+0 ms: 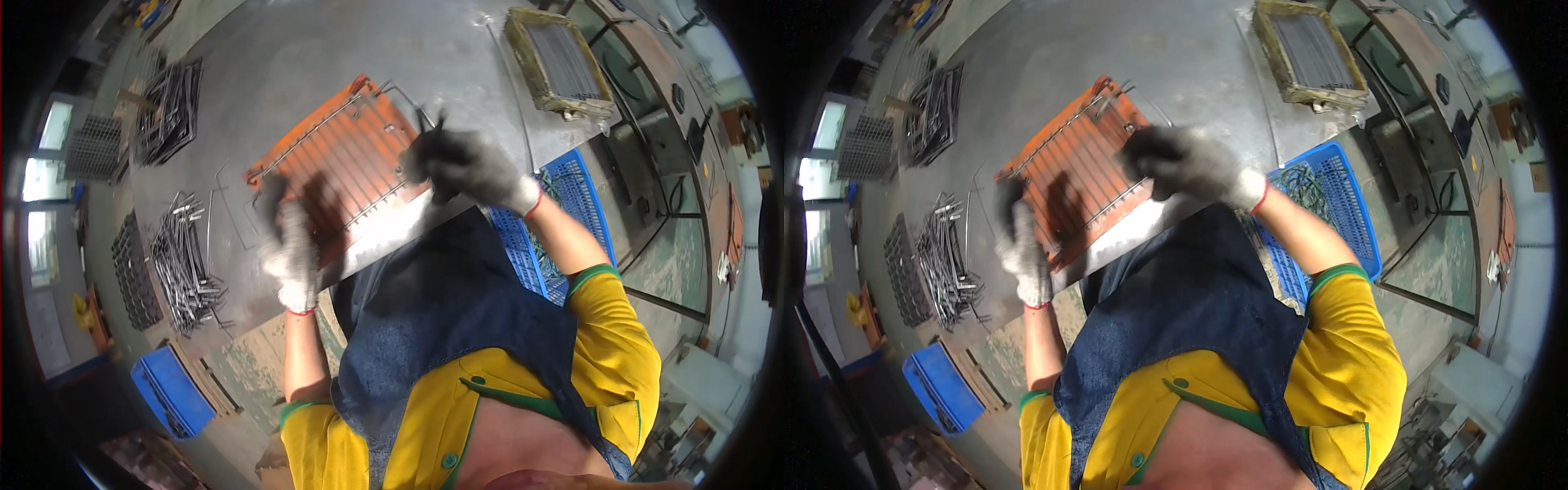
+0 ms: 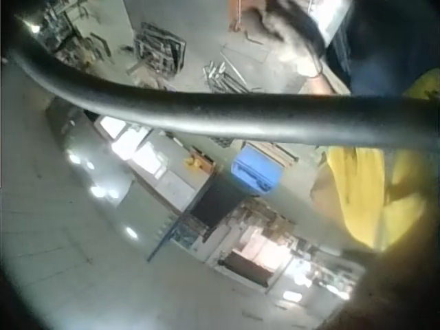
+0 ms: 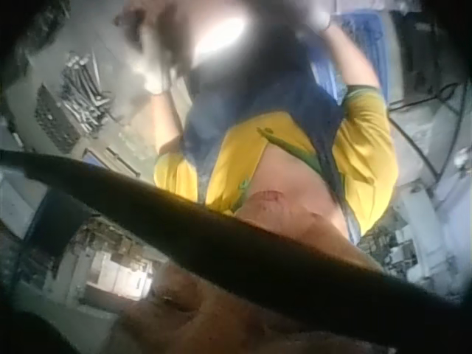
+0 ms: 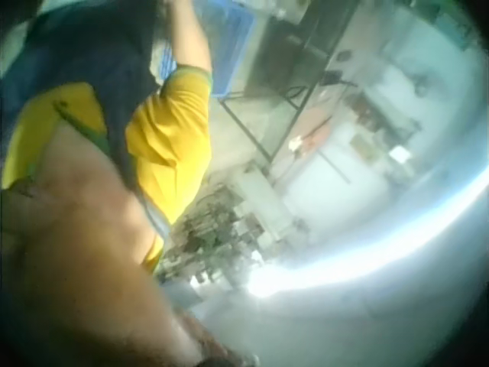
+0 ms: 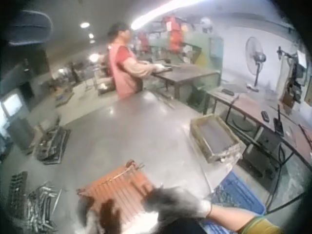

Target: The person assembles metal grids by inserting metal rods into slots on an orange jig. They pick up rods from a pile on the table, place them into the jig, and then remove the completed grid to place it on a stack. The process is repeated continuously throughout the video.

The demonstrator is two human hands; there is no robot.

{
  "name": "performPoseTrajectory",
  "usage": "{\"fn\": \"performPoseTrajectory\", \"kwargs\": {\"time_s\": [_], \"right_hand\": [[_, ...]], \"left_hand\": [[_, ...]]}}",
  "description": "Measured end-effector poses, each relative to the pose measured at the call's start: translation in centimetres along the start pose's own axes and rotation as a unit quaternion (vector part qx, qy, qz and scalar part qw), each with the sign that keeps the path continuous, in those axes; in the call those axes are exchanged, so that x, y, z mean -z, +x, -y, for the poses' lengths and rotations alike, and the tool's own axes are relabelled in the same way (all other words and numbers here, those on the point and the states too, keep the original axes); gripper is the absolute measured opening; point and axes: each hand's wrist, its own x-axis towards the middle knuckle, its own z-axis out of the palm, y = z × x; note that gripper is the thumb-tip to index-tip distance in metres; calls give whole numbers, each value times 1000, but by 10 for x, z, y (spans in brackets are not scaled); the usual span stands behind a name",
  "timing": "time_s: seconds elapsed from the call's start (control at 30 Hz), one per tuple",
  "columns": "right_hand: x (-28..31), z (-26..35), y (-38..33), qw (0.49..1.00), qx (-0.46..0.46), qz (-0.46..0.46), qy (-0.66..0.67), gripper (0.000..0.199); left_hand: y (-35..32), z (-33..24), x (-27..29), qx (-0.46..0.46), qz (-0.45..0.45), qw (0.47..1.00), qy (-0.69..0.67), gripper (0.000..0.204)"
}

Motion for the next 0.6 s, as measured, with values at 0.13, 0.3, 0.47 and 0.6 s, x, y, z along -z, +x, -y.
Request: {"fn": "performPoseTrajectory", "kwargs": {"time_s": [0.13, 0.3, 0.47, 0.6], "right_hand": [[-38, -52, 18, 882, 222, 97, -404, 18], [-48, -100, 22, 860, 199, 72, -465, 19], [-50, -100, 26, 794, 373, 45, -477, 22], [-58, -111, 30, 837, 390, 1, -383, 22]], "left_hand": [[6, -85, -16, 56, 382, 904, 185, 43], [-11, -28, -43, 151, 355, 898, -211, 31], [-17, -19, -40, 0, 338, 936, -94, 35], [-14, -10, -31, 56, 367, 926, -74, 38]]}}
